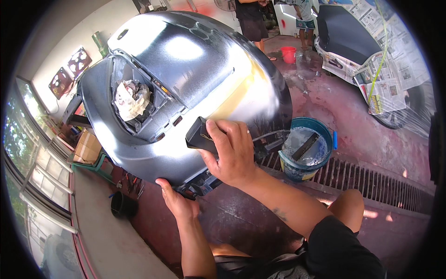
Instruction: The person scrubs a detached car bumper with a sponge and water, repeatedly dipping the sponge into a bucket and wiping the surface. They also use a blue cloth to wipe the part and occasionally touch their face or adjust their position.
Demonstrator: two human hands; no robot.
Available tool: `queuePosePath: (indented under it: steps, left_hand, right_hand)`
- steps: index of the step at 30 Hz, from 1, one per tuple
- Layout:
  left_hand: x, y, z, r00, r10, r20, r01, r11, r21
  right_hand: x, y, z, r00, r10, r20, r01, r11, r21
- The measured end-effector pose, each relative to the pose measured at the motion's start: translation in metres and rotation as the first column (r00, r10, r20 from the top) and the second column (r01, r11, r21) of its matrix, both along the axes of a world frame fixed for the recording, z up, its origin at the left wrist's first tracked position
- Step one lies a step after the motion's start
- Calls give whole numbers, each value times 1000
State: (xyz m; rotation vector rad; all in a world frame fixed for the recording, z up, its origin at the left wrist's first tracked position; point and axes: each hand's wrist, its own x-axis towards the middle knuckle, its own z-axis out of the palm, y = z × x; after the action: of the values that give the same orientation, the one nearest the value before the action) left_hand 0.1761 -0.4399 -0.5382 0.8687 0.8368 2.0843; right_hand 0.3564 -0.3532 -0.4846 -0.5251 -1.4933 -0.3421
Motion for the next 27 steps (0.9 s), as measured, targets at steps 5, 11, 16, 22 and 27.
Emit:
queuePosePath:
  steps: [5,11,16,22,27]
  left_hand:
    - [-7,-2,-3,997,38,-66,-38,999,-2]
    - [-7,-3,-4,999,-44,15,44,999,-1]
    - [-2,-2,-1,1000,-26,-3,26,999,-27]
    - [-8,-6,-2,999,-35,-31,34,999,-20]
    - [-7,2,-10,993,-111,35,111,994,-1]
  right_hand:
    - [29,42,4,976,-103,-192,103,995,-13]
    - [17,9,3,992,-27,127,19,998,66]
    - [16,24,3,982,-114,-150,113,994,-15]
    - [47,45,17,976,-176,-127,180,983,27]
    - [-4,-9,-9,995,6,102,-9,999,31]
